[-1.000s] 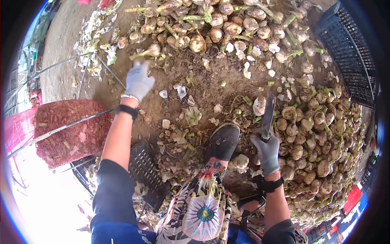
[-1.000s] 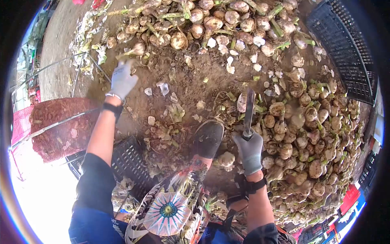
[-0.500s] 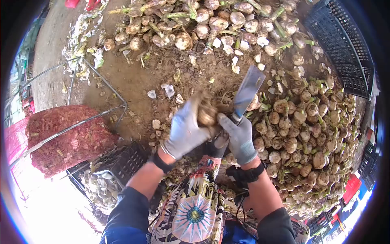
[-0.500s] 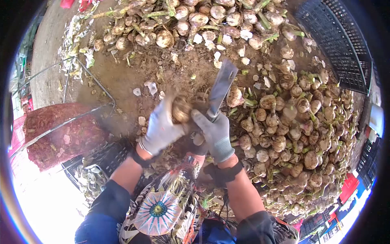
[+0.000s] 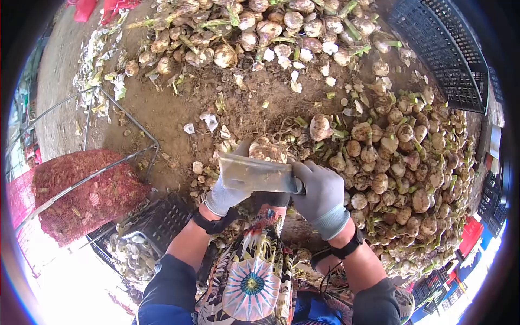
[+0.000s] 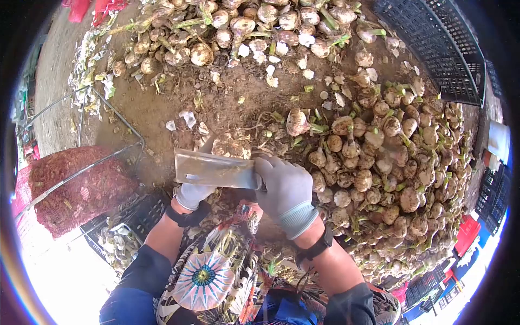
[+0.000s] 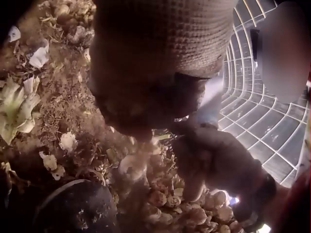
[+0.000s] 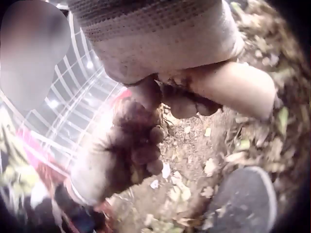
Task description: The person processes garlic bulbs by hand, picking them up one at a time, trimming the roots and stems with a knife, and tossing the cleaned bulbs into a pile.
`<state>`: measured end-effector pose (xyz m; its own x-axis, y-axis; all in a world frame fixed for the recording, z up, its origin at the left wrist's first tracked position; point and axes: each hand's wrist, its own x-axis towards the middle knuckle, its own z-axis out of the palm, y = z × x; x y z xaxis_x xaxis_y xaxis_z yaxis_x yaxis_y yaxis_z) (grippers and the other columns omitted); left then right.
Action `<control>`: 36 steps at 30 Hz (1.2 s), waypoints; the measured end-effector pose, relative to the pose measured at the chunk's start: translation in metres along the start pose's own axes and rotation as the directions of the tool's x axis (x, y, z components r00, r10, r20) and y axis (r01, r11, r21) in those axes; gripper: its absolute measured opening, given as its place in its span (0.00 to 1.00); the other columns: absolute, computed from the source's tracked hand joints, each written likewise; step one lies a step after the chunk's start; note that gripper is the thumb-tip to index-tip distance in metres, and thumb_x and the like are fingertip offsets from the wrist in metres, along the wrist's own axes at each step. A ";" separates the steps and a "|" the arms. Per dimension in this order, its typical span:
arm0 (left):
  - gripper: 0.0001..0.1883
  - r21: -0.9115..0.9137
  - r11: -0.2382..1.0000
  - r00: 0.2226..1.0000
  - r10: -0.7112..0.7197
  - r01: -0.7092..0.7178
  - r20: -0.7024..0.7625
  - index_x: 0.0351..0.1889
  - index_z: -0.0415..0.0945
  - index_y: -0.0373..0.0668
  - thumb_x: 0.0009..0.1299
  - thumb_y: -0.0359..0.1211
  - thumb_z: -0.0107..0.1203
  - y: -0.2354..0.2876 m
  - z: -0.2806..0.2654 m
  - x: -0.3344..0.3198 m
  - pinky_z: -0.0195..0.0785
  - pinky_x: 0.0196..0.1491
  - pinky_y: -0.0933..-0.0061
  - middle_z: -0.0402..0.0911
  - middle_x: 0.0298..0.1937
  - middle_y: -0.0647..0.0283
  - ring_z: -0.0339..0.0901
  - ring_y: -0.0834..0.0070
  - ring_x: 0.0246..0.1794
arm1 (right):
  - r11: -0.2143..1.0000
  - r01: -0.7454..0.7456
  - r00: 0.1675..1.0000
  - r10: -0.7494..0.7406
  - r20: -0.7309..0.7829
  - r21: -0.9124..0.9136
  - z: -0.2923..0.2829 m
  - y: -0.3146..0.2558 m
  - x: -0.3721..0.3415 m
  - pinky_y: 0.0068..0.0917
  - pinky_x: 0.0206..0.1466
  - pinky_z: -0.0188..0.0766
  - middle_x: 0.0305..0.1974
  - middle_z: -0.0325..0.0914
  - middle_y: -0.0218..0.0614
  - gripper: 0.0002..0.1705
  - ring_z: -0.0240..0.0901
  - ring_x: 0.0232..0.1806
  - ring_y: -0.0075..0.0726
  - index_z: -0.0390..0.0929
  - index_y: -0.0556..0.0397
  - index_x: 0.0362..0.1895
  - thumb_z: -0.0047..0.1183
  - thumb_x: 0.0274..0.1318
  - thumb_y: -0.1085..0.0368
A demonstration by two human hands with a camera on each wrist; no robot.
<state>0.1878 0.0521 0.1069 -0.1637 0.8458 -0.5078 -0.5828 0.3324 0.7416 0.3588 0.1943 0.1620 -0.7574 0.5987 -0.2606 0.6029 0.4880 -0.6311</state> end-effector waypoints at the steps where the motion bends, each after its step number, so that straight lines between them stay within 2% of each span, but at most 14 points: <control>1: 0.49 0.082 0.996 0.999 0.048 -0.046 -0.018 0.79 0.43 0.36 0.67 0.31 0.66 -0.004 -0.004 -0.002 0.67 0.65 0.66 0.66 0.69 0.54 0.70 0.70 0.65 | 1.000 0.000 1.000 0.000 0.000 0.003 -0.003 -0.001 0.001 0.41 0.36 0.75 0.35 0.80 0.37 0.15 0.80 0.34 0.49 0.79 0.47 0.40 0.59 0.44 0.66; 6: 0.50 -0.042 0.989 0.987 0.144 -0.141 0.067 0.78 0.41 0.33 0.66 0.32 0.66 -0.005 -0.014 -0.002 0.66 0.66 0.66 0.60 0.74 0.50 0.68 0.67 0.67 | 0.999 0.025 0.995 -0.027 0.096 0.026 -0.012 -0.007 0.004 0.41 0.37 0.75 0.35 0.80 0.36 0.14 0.80 0.36 0.48 0.78 0.48 0.41 0.58 0.45 0.66; 8: 0.49 0.459 0.883 0.987 0.145 -0.098 -0.070 0.78 0.43 0.31 0.65 0.32 0.66 0.007 -0.005 -0.002 0.65 0.66 0.67 0.63 0.73 0.49 0.68 0.68 0.67 | 0.999 0.016 0.995 -0.020 0.095 0.040 -0.011 -0.009 0.002 0.41 0.37 0.75 0.36 0.80 0.36 0.14 0.80 0.36 0.48 0.78 0.48 0.41 0.59 0.45 0.66; 9: 0.49 0.459 0.883 0.987 0.146 -0.100 -0.067 0.78 0.43 0.31 0.65 0.32 0.66 0.012 -0.001 0.001 0.65 0.66 0.67 0.63 0.73 0.49 0.68 0.68 0.67 | 0.999 0.008 0.996 -0.012 0.084 0.051 -0.012 -0.009 0.002 0.41 0.37 0.75 0.37 0.80 0.36 0.14 0.80 0.36 0.48 0.78 0.48 0.40 0.60 0.44 0.66; 13: 0.46 0.296 0.951 0.994 0.106 -0.094 -0.026 0.76 0.47 0.30 0.65 0.31 0.64 0.012 -0.001 -0.004 0.63 0.68 0.65 0.65 0.71 0.50 0.69 0.69 0.67 | 0.998 -0.010 0.996 0.004 0.085 0.069 -0.012 -0.005 0.000 0.44 0.35 0.73 0.30 0.79 0.42 0.15 0.78 0.32 0.53 0.81 0.50 0.45 0.59 0.52 0.62; 21: 0.42 0.268 0.963 0.999 0.027 -0.038 0.043 0.76 0.51 0.32 0.68 0.33 0.62 0.016 0.007 -0.005 0.71 0.61 0.65 0.73 0.64 0.56 0.73 0.70 0.62 | 0.994 -0.017 0.998 0.023 -0.054 0.112 0.022 0.014 -0.007 0.42 0.36 0.75 0.35 0.80 0.37 0.20 0.80 0.34 0.49 0.78 0.47 0.41 0.67 0.40 0.59; 24: 0.41 0.006 0.996 0.996 0.084 -0.085 0.008 0.75 0.53 0.34 0.67 0.32 0.64 0.007 0.006 -0.007 0.73 0.59 0.66 0.76 0.60 0.56 0.76 0.71 0.59 | 0.980 -0.001 0.998 0.014 -0.066 0.197 0.037 0.021 -0.008 0.43 0.38 0.75 0.35 0.81 0.44 0.21 0.79 0.35 0.56 0.81 0.51 0.48 0.62 0.46 0.64; 26: 0.36 0.680 0.733 0.979 0.144 -0.009 -0.142 0.70 0.62 0.33 0.64 0.30 0.66 -0.002 -0.003 -0.009 0.73 0.59 0.66 0.78 0.57 0.54 0.77 0.70 0.57 | 0.972 0.026 0.998 -0.011 -0.067 0.234 0.033 0.028 -0.001 0.43 0.39 0.76 0.35 0.82 0.44 0.21 0.80 0.36 0.55 0.82 0.50 0.48 0.63 0.47 0.63; 28: 0.29 0.093 0.990 0.957 0.073 -0.103 0.282 0.61 0.70 0.34 0.62 0.29 0.68 0.045 0.030 -0.022 0.72 0.58 0.66 0.79 0.55 0.54 0.78 0.67 0.56 | 0.872 -0.486 0.821 0.478 0.313 -0.059 0.030 0.054 0.010 0.42 0.37 0.77 0.32 0.83 0.41 0.19 0.81 0.33 0.53 0.82 0.47 0.41 0.67 0.46 0.53; 29: 0.24 0.269 0.962 0.990 0.014 -0.052 0.143 0.55 0.74 0.34 0.62 0.29 0.69 0.055 0.045 -0.026 0.72 0.57 0.65 0.80 0.53 0.55 0.79 0.63 0.54 | 0.908 -0.414 0.891 0.418 0.175 -0.062 0.042 0.074 -0.007 0.40 0.39 0.78 0.31 0.84 0.47 0.17 0.83 0.34 0.50 0.84 0.45 0.44 0.65 0.50 0.54; 30: 0.25 0.310 0.879 0.913 0.269 -0.363 0.307 0.56 0.74 0.34 0.61 0.27 0.70 0.052 0.042 -0.006 0.72 0.56 0.64 0.81 0.52 0.54 0.80 0.62 0.53 | 0.844 -0.515 0.850 0.481 0.217 0.148 0.053 0.080 -0.012 0.34 0.38 0.78 0.31 0.86 0.43 0.17 0.84 0.31 0.38 0.84 0.48 0.49 0.62 0.56 0.56; 33: 0.21 0.655 0.734 0.984 0.133 -0.179 0.120 0.54 0.75 0.34 0.64 0.30 0.65 0.041 0.045 0.011 0.69 0.58 0.59 0.79 0.56 0.53 0.77 0.61 0.57 | 0.077 -0.423 0.866 0.328 0.378 0.903 0.027 0.042 -0.014 0.22 0.42 0.75 0.42 0.83 0.29 0.14 0.76 0.40 0.22 0.81 0.61 0.51 0.55 0.67 0.66; 34: 0.21 0.656 0.733 0.984 0.137 -0.179 0.116 0.54 0.75 0.34 0.64 0.30 0.65 0.040 0.046 0.016 0.69 0.58 0.59 0.79 0.56 0.53 0.77 0.61 0.57 | 0.078 -0.423 0.868 0.322 0.378 0.903 0.030 0.041 -0.011 0.22 0.42 0.75 0.42 0.83 0.29 0.14 0.76 0.40 0.22 0.81 0.61 0.51 0.55 0.67 0.66; 36: 0.18 0.924 0.092 0.860 0.410 -0.371 0.305 0.47 0.80 0.38 0.57 0.25 0.64 0.037 0.045 0.026 0.65 0.59 0.55 0.78 0.57 0.54 0.75 0.56 0.57 | -0.089 -0.342 0.893 0.278 0.353 0.935 0.037 0.043 -0.002 0.21 0.45 0.75 0.45 0.83 0.33 0.14 0.77 0.41 0.23 0.81 0.60 0.52 0.56 0.64 0.69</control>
<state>0.1978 0.1048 0.1411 -0.1370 0.9906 0.0011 0.7428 0.1020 0.6617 0.3770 0.1904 0.1080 -0.5978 0.4462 -0.6659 -0.0292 -0.8423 -0.5382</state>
